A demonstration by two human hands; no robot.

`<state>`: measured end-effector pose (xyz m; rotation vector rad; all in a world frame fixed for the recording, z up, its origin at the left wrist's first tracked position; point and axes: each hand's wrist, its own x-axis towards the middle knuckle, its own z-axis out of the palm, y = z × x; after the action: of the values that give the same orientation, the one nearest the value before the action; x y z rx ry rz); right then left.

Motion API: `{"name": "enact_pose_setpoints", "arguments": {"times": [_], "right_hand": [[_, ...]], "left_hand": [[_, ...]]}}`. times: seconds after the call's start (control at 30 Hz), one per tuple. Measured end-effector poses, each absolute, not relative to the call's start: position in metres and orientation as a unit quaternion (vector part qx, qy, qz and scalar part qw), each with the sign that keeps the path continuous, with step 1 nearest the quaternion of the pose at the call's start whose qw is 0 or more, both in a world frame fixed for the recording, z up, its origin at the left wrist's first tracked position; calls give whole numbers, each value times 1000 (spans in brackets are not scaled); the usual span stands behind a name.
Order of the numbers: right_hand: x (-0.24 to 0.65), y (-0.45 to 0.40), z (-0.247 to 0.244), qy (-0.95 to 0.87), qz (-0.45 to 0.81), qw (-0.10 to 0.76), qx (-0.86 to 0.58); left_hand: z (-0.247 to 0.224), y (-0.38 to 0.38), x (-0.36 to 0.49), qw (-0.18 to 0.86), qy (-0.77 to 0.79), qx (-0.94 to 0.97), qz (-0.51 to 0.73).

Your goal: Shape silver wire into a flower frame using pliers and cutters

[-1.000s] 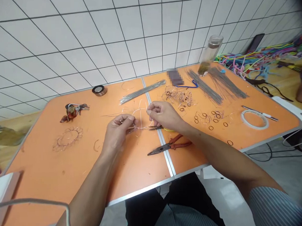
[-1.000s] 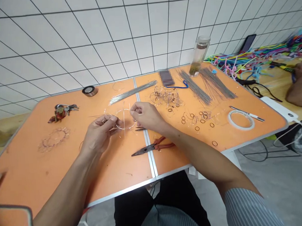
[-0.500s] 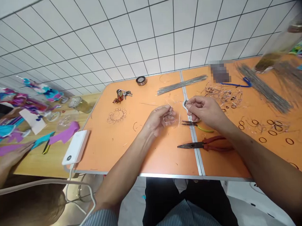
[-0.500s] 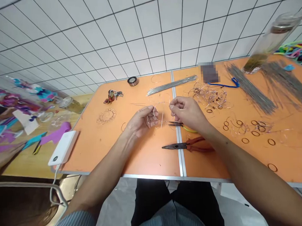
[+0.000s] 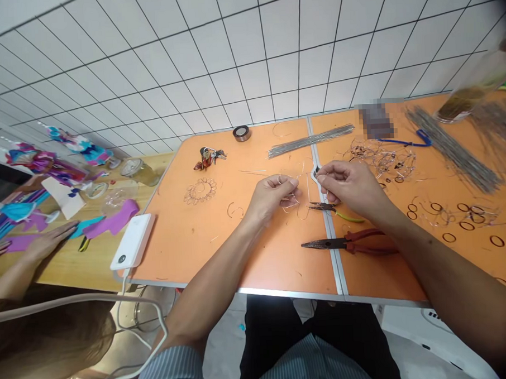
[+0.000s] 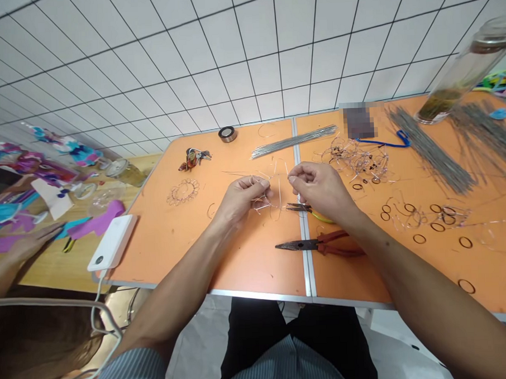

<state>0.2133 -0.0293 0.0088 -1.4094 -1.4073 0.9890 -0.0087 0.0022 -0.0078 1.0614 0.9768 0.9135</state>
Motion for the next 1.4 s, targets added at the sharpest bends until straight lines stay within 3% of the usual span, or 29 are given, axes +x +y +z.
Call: {"name": "enact_pose_setpoints", "arguments": {"times": [0.43,0.77,1.03,1.3,1.4], "right_hand": [[214,-30,-1,-613,424,404,-531],[211,-30,18,-543,401,448,-586],[221,-28,7,-619,383,398,-559],[214,-37,8,-729,324,288,-530],[213,-38,10,-718,299,311,-546]], "left_hand": [[-10,3,-9,652,432,485,392],[-8,2,-8,674,430,466,378],[-2,8,-21,666,423,482,379],[-3,4,-18,698,416,518,267],[-3,3,-15,689,432,513,275]]}}
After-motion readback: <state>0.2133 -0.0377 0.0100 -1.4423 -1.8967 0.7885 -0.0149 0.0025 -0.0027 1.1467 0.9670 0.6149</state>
